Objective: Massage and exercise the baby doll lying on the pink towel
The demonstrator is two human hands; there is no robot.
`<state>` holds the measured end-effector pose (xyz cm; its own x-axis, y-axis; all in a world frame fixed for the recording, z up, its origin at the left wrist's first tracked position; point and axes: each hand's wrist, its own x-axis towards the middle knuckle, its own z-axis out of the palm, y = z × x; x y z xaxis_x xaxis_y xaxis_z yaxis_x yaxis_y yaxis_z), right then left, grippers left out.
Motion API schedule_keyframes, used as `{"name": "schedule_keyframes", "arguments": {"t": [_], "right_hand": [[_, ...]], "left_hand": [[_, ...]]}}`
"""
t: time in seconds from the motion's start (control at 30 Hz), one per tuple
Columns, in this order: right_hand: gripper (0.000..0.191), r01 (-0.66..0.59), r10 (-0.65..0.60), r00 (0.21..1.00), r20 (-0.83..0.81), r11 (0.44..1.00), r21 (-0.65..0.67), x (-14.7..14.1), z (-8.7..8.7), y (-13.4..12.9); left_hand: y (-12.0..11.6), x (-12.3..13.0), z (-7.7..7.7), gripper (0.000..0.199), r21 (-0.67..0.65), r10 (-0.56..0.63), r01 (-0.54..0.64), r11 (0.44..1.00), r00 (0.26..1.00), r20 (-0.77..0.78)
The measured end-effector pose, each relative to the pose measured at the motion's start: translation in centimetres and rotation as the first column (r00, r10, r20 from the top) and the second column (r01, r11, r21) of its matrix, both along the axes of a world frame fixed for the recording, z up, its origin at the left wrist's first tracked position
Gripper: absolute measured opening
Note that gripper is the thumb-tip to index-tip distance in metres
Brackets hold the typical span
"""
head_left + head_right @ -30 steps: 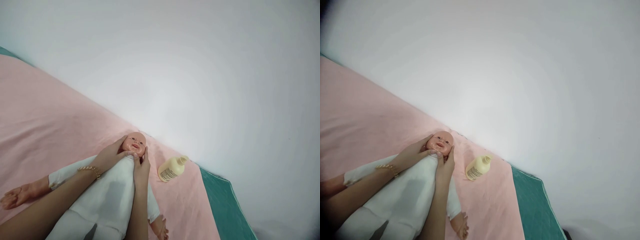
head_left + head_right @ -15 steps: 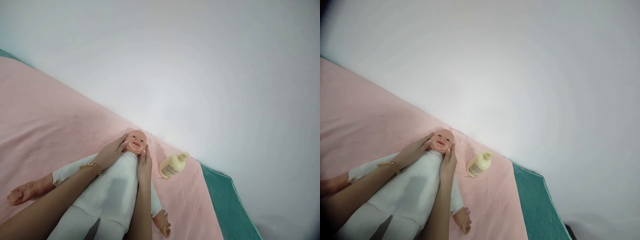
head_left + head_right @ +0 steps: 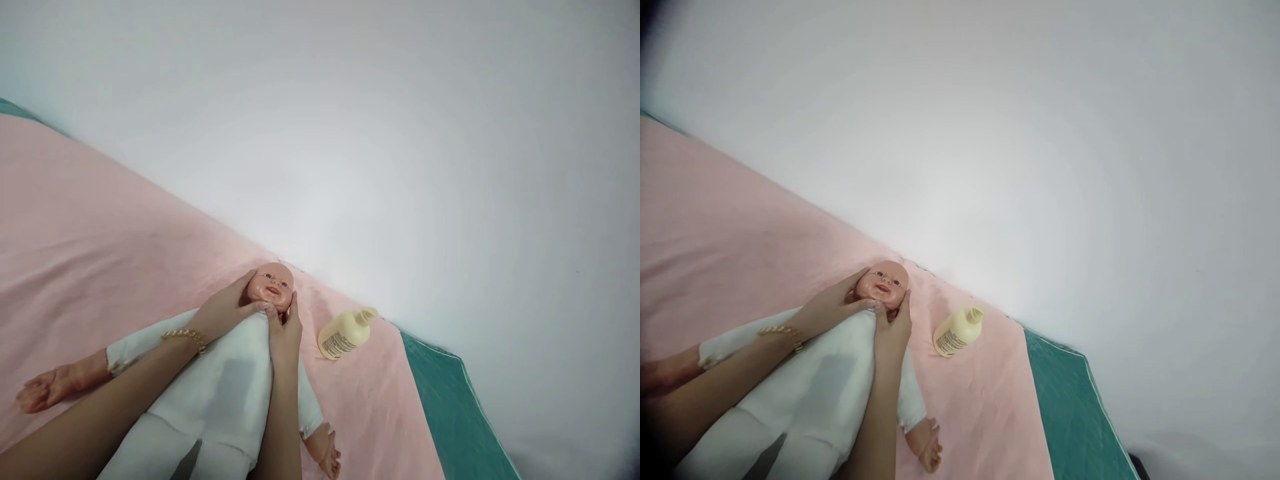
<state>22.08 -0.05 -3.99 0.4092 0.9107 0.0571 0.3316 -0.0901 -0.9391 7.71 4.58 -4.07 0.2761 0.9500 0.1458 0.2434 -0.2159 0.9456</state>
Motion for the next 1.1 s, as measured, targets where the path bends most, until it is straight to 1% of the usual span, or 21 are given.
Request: {"name": "schedule_keyframes", "arguments": {"t": [0.13, 0.23, 0.33, 0.47, 0.67, 0.8, 0.87, 0.93, 1.03, 1.1], "right_hand": [[0.081, 0.01, -0.01, 1.0, 0.004, 1.0, 0.013, 0.0, -0.3, 0.1], [0.077, -0.019, 0.019, 1.0, -0.017, 0.999, 0.034, 0.2, -0.4, 0.0], [0.072, -0.039, 0.039, 0.999, -0.007, 0.998, 0.054, 0.4, -0.3, 0.0], [0.068, -0.043, 0.041, 0.999, 0.03, 0.996, 0.074, 0.8, -0.6, 0.2], [0.069, -0.042, 0.043, 0.999, 0.0, 0.992, 0.118, 1.3, -1.5, 0.5], [0.069, -0.04, 0.04, 0.999, 0.0, 0.994, 0.103, 1.0, -1.0, 0.3], [0.072, -0.031, 0.032, 0.999, -0.008, 0.997, 0.076, 0.7, -0.6, 0.1], [0.079, -0.027, 0.028, 0.999, -0.021, 0.998, 0.048, 0.4, -0.2, -0.1], [0.085, -0.018, 0.018, 1.0, 0.004, 1.0, 0.016, 0.1, 0.1, -0.2], [0.086, -0.009, 0.009, 1.0, 0.023, 1.0, 0.0, 0.0, 0.1, -0.2]], "left_hand": [[-0.1, -0.1, 0.3, 0.07, 0.013, -0.004, 0.003, 1.0, 1.0, 0.009], [0.0, 0.0, 0.3, 0.07, 0.005, 0.039, -0.039, 0.999, 0.999, -0.028], [0.2, 0.1, -0.1, 0.067, 0.03, 0.074, -0.072, 0.997, 0.994, -0.081], [0.5, 0.1, -0.8, 0.066, 0.089, 0.073, -0.064, 0.994, 0.992, -0.1], [0.6, 0.0, -1.4, 0.068, 0.07, 0.064, -0.057, 0.996, 0.993, -0.102], [0.5, 0.0, -1.1, 0.068, 0.047, 0.067, -0.063, 0.997, 0.993, -0.096], [0.5, 0.0, -0.9, 0.069, 0.032, 0.068, -0.065, 0.997, 0.993, -0.102], [0.5, 0.0, -0.9, 0.074, 0.017, 0.061, -0.06, 0.998, 0.994, -0.095], [0.7, 0.2, -1.1, 0.084, 0.005, 0.018, -0.018, 1.0, 1.0, -0.017], [0.9, 0.2, -1.3, 0.082, 0.013, -0.007, 0.006, 1.0, 1.0, 0.026]]}}
